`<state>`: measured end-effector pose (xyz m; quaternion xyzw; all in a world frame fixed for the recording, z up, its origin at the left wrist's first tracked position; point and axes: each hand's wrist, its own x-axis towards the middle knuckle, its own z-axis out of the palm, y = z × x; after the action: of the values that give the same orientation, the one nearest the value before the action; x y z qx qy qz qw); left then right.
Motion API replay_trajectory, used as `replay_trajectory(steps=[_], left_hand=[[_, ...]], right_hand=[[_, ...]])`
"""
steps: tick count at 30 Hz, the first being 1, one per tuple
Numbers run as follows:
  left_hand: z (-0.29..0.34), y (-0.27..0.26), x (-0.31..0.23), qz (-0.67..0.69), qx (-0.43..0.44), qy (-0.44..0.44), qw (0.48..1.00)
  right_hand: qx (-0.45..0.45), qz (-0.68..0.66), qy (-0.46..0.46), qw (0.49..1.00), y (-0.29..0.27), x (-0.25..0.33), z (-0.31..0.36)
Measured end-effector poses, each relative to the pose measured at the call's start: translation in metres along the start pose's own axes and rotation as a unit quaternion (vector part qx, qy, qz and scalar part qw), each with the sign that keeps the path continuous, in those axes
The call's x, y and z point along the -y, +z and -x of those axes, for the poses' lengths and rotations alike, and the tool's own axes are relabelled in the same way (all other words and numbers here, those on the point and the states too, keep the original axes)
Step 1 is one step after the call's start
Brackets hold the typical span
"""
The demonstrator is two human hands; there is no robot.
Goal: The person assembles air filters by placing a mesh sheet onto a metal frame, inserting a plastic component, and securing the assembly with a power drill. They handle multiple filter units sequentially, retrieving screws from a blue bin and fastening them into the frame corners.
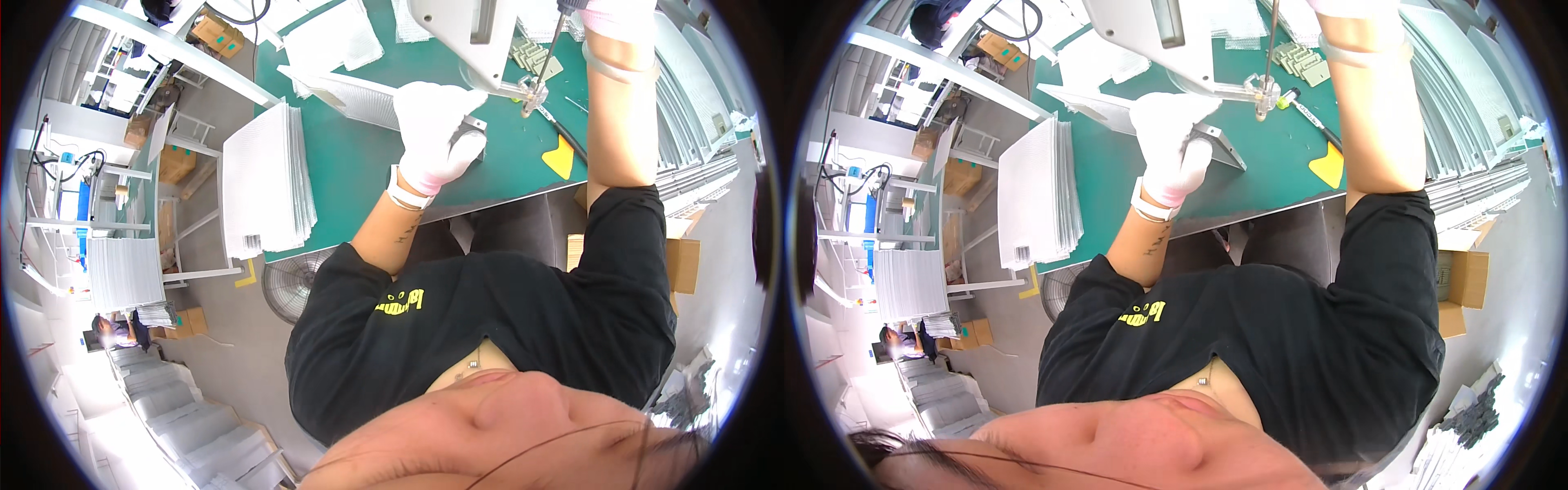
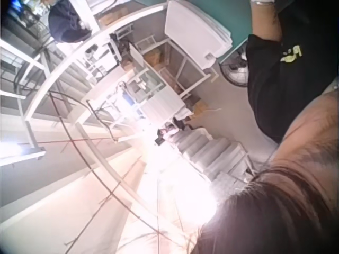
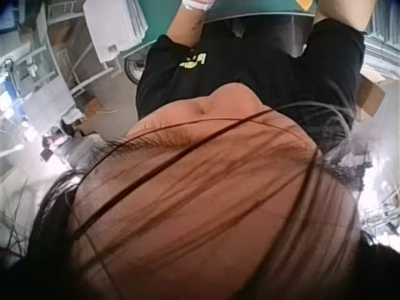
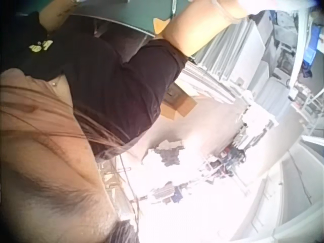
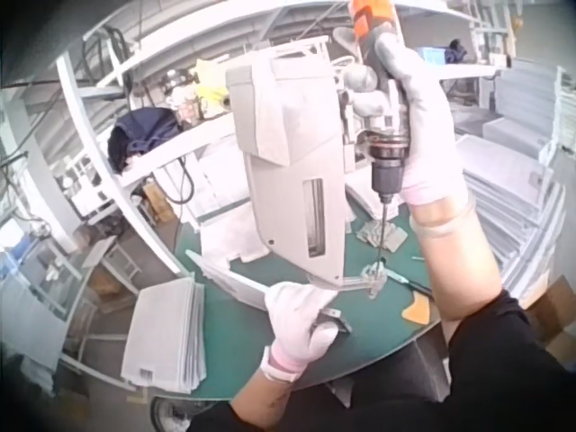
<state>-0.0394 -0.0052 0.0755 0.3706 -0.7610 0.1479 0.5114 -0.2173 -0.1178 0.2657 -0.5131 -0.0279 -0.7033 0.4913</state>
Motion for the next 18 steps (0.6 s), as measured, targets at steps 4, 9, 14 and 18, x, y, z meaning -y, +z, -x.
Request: replay_trajectory(steps=[4,9,14,18], left_hand=[[0.001,0.014,0.006,0.018,-0.085,0.007,0.996],[0.015,0.015,0.015,-0.047,-0.087,0.011,0.995],[0.005,0.01,0.007,-0.01,-0.038,-0.008,0.999],[0.0,0.0,0.002,0.037,0.019,-0.051,0.998]], right_hand=[[0.008,-0.088,0.106,0.99,-0.009,-0.019,0.033],[0.077,-0.027,0.143,0.986,-0.046,-0.047,0.097],[0.004,-0.104,0.124,0.987,-0.029,-0.015,0.044],[-0.019,-0.036,0.029,0.999,-0.024,-0.004,0.004]])
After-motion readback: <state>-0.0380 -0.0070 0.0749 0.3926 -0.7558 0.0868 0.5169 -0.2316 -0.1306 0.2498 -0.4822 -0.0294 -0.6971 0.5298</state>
